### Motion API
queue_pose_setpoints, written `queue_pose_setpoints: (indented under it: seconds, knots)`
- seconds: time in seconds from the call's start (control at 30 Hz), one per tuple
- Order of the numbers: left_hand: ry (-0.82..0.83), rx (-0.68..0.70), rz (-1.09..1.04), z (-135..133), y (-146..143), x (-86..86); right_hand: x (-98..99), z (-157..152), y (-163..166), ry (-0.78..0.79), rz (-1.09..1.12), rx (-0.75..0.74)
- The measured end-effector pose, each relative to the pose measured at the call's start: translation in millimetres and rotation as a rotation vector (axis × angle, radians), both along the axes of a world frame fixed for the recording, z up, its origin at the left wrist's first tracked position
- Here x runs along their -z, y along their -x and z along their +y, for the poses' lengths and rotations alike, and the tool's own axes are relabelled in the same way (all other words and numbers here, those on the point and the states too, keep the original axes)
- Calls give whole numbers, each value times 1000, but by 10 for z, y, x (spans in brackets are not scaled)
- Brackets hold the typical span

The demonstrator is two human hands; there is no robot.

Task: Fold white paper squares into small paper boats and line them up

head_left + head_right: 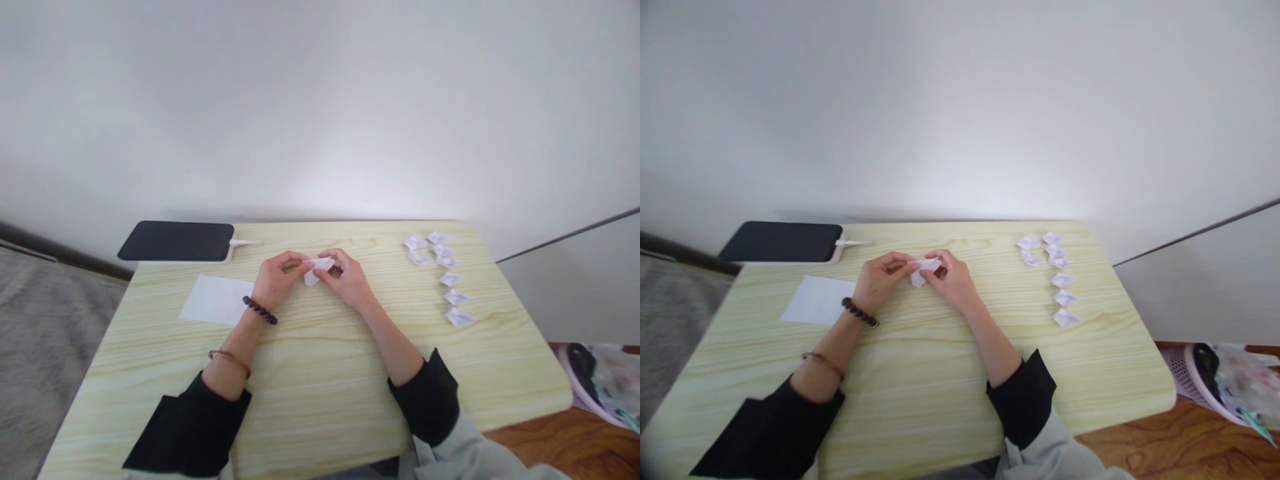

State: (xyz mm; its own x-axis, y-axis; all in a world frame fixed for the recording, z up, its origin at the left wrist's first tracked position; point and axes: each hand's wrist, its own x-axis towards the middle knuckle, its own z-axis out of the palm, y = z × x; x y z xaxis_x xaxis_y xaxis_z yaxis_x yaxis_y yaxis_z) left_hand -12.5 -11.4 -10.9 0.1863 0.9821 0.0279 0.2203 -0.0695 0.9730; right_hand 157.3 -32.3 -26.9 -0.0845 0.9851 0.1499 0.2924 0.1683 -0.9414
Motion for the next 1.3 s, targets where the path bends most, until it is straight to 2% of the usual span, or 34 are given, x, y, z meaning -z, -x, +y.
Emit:
queue_pose_setpoints:
  seconds: [0.17, 0.3, 0.37, 0.47, 0.6, 0.77, 0.9, 1.03, 1.3]
  knots:
    - [44, -3, 0, 5, 49, -27, -8, 12, -11, -21, 44, 33]
    - [36, 90, 77, 8, 71, -50, -37, 17, -41, -120, -37, 98]
    - [-42, 103, 144, 5, 62, -39, -53, 17, -58, -216, -153, 86]
    - [-261, 60, 272, 14, 49, 9, -66, 15, -68, -312, -312, 12]
    - [-469, 119, 428, 48, 69, 76, -51, 7, -57, -279, -443, 16]
    - [-589, 125, 597, 39, 75, 104, -39, 3, -67, -266, -537, 38]
    - [-598, 28, 706, -6, 41, 111, -49, -10, -96, -286, -536, 86]
    - [-585, -48, 755, -24, 37, 135, -50, -32, -104, -292, -604, 68]
    - [-605, -3, 766, -24, 58, 127, -16, -38, -104, -306, -633, 63]
